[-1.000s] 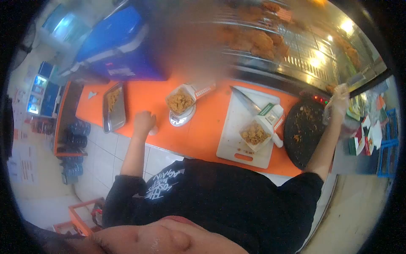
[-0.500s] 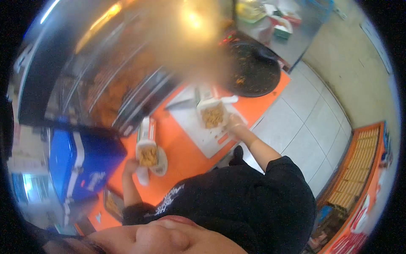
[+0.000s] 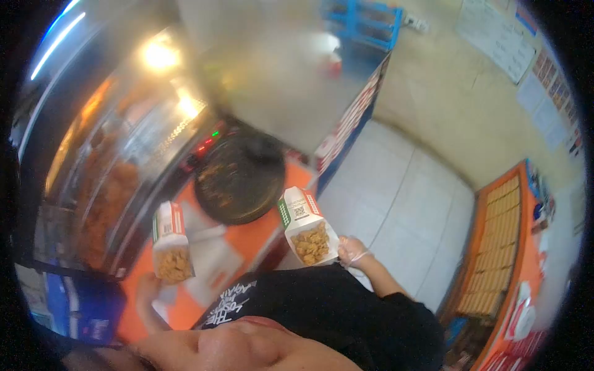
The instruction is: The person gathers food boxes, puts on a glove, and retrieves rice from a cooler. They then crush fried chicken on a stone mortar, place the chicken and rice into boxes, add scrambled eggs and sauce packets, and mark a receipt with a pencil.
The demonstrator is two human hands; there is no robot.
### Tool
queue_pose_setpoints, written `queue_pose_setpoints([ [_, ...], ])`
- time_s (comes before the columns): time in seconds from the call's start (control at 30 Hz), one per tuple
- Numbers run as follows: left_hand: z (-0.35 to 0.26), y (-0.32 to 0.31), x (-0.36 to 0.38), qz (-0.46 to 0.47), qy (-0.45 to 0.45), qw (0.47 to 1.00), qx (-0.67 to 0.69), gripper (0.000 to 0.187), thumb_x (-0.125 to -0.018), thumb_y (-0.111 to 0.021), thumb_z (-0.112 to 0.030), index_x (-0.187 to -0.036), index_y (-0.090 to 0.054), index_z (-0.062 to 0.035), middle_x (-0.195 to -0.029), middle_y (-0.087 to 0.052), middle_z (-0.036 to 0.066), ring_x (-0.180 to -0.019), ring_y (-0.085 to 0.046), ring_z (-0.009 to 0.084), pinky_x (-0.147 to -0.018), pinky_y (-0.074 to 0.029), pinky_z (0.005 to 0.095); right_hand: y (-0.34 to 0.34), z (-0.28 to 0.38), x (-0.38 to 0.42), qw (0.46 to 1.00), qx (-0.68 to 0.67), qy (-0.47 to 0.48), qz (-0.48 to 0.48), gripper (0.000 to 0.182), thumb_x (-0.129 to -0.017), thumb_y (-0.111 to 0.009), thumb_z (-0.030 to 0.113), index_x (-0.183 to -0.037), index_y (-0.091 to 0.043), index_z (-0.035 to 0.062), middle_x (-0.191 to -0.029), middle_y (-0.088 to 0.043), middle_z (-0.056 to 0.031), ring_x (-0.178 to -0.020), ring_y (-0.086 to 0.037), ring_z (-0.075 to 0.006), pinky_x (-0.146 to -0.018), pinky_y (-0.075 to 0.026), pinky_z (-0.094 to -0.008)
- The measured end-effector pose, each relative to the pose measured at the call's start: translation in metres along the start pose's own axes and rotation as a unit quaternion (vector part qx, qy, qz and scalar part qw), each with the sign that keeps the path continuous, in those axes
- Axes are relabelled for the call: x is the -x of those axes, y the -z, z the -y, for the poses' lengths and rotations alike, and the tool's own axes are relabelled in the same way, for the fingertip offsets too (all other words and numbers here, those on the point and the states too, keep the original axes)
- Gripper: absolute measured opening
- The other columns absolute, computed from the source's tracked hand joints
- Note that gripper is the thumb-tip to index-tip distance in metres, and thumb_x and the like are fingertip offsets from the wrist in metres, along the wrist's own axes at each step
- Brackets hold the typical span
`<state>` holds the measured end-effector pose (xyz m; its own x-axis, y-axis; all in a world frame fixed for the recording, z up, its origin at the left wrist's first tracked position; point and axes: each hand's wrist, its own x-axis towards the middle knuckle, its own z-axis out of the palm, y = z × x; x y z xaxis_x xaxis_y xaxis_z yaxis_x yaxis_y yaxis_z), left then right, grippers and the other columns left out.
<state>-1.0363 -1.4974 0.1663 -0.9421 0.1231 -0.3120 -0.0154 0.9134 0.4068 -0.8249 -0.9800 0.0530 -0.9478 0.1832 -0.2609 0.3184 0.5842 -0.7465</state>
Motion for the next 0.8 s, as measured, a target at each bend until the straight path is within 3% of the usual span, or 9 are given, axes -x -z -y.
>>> queue_pose_setpoints([
  [0.07, -0.101, -0.003, -0.012, 0.038, -0.016, 0.999, 0.012, 0.022, -0.067, -0.059, -0.017, -0.073, -0.061, 0.0040, -0.064, -0.058, 0.022, -0.060, -0.059, 0.0316, -0.056, -0.043, 0.0400, 0.041, -0.025, 0.003, 0.999, 0.023, -0.022, -0.023, 0.018, -0.079, -0.040, 0.017, -0.082, -0.051, 0.0031, -0.060, -0.057, -0.0113, -0.051, -0.059, -0.0221, -0.051, -0.048, -0.0328],
  [0.17, -0.212, -0.053, -0.074, 0.064, -0.179, 0.981, -0.046, 0.024, -0.070, -0.059, -0.020, -0.075, -0.061, 0.0033, -0.072, -0.059, 0.021, -0.068, -0.058, 0.0326, -0.061, -0.043, 0.0391, 0.114, -0.107, 0.000, 0.983, 0.124, 0.017, -0.133, 0.019, -0.079, -0.037, 0.014, -0.084, -0.051, 0.0021, -0.062, -0.059, -0.0112, -0.051, -0.059, -0.0209, -0.050, -0.048, -0.0330],
  [0.23, -0.295, -0.078, -0.109, 0.076, -0.323, 0.942, -0.043, 0.027, -0.070, -0.061, -0.025, -0.074, -0.062, 0.0019, -0.072, -0.058, 0.020, -0.070, -0.057, 0.0334, -0.063, -0.043, 0.0391, 0.164, -0.131, -0.002, 0.992, 0.056, -0.028, -0.113, 0.022, -0.079, -0.036, 0.014, -0.087, -0.051, -0.0003, -0.063, -0.059, -0.0112, -0.052, -0.060, -0.0203, -0.050, -0.048, -0.0328],
  [0.27, -0.331, -0.093, -0.128, 0.156, -0.277, 0.948, -0.005, 0.028, -0.071, -0.063, -0.026, -0.074, -0.062, 0.0013, -0.071, -0.057, 0.020, -0.071, -0.056, 0.0334, -0.064, -0.043, 0.0393, 0.186, -0.140, -0.002, 0.987, 0.027, -0.089, -0.133, 0.023, -0.079, -0.035, 0.013, -0.088, -0.051, -0.0005, -0.062, -0.058, -0.0110, -0.052, -0.060, -0.0196, -0.049, -0.048, -0.0322],
  [0.3, -0.357, -0.120, -0.158, 0.121, -0.386, 0.914, -0.018, 0.027, -0.072, -0.062, -0.025, -0.073, -0.061, 0.0019, -0.070, -0.058, 0.019, -0.066, -0.056, 0.0308, -0.062, -0.043, 0.0386, 0.211, -0.146, -0.007, 0.977, 0.004, -0.152, -0.149, 0.023, -0.079, -0.035, 0.012, -0.090, -0.051, -0.0007, -0.061, -0.058, -0.0108, -0.052, -0.060, -0.0189, -0.048, -0.048, -0.0317],
  [0.33, -0.407, -0.135, -0.170, 0.185, -0.334, 0.923, 0.038, 0.027, -0.074, -0.060, -0.024, -0.076, -0.062, 0.0025, -0.069, -0.059, 0.019, -0.063, -0.057, 0.0271, -0.060, -0.044, 0.0373, 0.240, -0.139, -0.020, 0.959, -0.017, -0.247, -0.139, 0.023, -0.080, -0.036, 0.011, -0.092, -0.052, 0.0005, -0.061, -0.058, -0.0104, -0.052, -0.059, -0.0183, -0.046, -0.048, -0.0311],
  [0.43, -0.514, -0.190, -0.216, 0.169, -0.321, 0.929, 0.071, 0.029, -0.076, -0.054, -0.024, -0.083, -0.063, 0.0023, -0.073, -0.061, 0.021, -0.066, -0.059, 0.0278, -0.062, -0.045, 0.0380, 0.290, -0.237, -0.062, 0.952, 0.064, -0.205, -0.218, 0.022, -0.080, -0.037, 0.011, -0.093, -0.052, 0.0012, -0.063, -0.058, -0.0107, -0.052, -0.059, -0.0187, -0.044, -0.048, -0.0307],
  [0.7, -0.743, -0.272, -0.345, 0.132, -0.297, 0.942, 0.088, 0.033, -0.077, -0.051, -0.029, -0.083, -0.064, -0.0003, -0.081, -0.060, 0.024, -0.078, -0.059, 0.0377, -0.071, -0.046, 0.0415, 0.448, -0.250, -0.165, 0.911, -0.078, -0.280, -0.293, 0.023, -0.078, -0.034, 0.007, -0.088, -0.054, 0.0016, -0.056, -0.056, -0.0119, -0.047, -0.058, -0.0197, -0.044, -0.047, -0.0335],
  [0.8, -0.745, -0.277, -0.343, 0.093, -0.242, 0.960, 0.104, 0.033, -0.077, -0.050, -0.030, -0.085, -0.065, -0.0017, -0.085, -0.060, 0.024, -0.080, -0.059, 0.0369, -0.072, -0.046, 0.0418, 0.482, -0.211, -0.162, 0.949, 0.008, -0.187, -0.254, 0.021, -0.078, -0.036, 0.008, -0.087, -0.054, 0.0019, -0.057, -0.057, -0.0131, -0.050, -0.059, -0.0214, -0.047, -0.047, -0.0354],
])
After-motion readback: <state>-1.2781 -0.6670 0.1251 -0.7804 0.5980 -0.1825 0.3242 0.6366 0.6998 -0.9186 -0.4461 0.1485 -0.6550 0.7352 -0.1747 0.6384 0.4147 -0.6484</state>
